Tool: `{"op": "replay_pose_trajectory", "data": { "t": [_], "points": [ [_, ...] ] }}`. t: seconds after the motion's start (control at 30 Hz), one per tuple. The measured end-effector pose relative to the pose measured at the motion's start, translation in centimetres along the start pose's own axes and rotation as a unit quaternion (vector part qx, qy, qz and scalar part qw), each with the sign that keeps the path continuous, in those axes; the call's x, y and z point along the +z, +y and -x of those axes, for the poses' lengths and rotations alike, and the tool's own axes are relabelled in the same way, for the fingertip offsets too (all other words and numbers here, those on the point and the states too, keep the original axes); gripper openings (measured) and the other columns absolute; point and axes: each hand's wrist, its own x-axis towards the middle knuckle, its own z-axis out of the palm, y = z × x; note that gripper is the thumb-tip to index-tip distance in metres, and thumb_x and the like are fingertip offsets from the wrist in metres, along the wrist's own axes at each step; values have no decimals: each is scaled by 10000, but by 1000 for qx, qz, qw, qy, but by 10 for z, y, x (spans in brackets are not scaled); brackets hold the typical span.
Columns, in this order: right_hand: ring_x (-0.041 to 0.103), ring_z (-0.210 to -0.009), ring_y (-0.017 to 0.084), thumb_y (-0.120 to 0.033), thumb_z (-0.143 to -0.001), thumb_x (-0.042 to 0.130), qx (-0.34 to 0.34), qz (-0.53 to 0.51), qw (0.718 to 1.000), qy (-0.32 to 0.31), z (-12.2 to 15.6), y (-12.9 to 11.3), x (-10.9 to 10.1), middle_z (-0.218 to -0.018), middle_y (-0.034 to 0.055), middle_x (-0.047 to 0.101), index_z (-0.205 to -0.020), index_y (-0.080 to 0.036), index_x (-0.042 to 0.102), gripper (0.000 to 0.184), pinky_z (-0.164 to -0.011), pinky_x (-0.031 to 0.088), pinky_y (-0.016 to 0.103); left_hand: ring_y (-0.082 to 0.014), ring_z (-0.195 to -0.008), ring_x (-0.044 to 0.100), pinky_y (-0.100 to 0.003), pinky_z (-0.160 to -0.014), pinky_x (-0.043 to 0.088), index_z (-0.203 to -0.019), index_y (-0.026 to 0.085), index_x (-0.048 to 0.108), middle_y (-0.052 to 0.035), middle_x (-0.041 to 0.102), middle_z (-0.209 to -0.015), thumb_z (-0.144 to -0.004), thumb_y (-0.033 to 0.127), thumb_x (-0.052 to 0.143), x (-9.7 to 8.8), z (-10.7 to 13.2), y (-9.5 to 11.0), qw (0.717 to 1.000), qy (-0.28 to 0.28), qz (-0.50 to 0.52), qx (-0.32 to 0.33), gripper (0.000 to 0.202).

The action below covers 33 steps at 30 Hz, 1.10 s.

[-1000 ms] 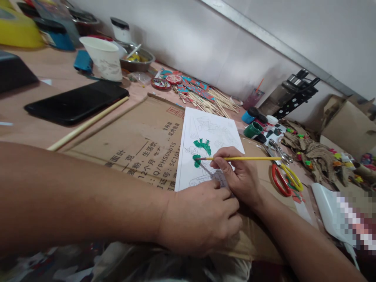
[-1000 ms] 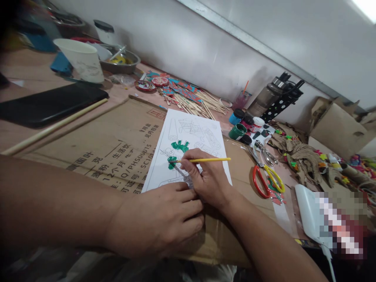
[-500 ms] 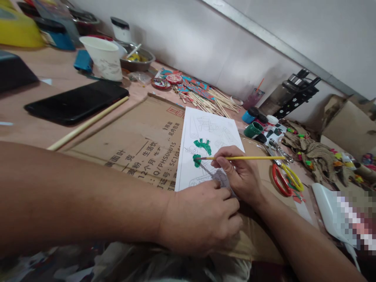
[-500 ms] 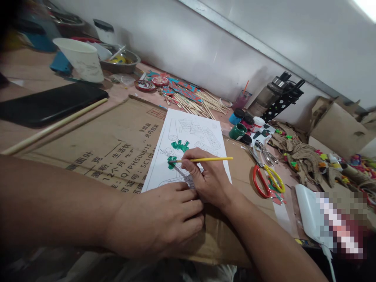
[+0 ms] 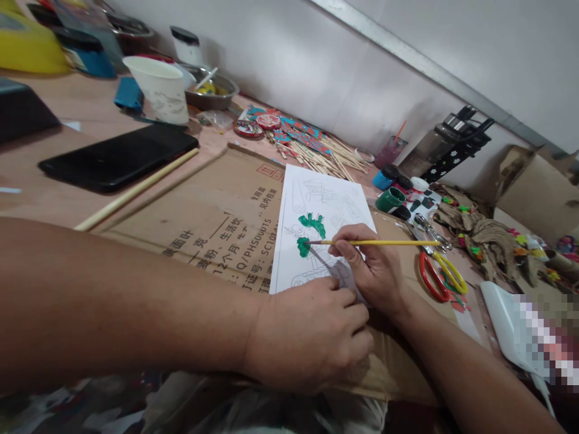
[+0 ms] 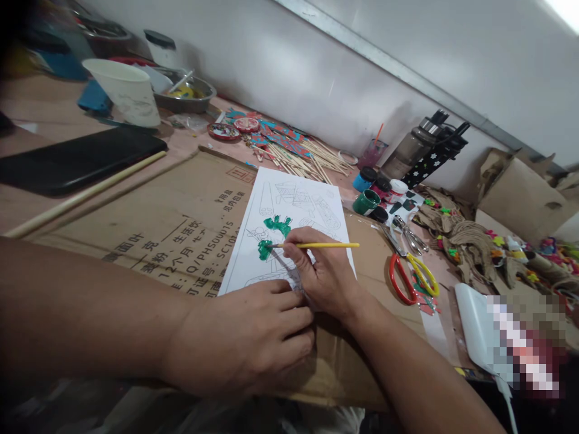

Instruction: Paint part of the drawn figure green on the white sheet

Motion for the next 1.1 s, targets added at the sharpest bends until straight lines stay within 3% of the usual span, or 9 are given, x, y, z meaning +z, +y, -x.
{"op": "replay_pose_trajectory", "data": {
  "t": [1.1],
  "points": [
    [614, -716, 131, -281, -997, 538, 0, 38, 999, 2, 0, -2, -4, -797, -3, 651, -890, -219, 601, 139, -678, 492, 252, -220, -745, 585, -383, -616, 464, -938, 160, 648, -60, 655, -887, -829, 326, 702, -3, -1, 0, 1000, -25, 8, -3, 206]
  ]
}}
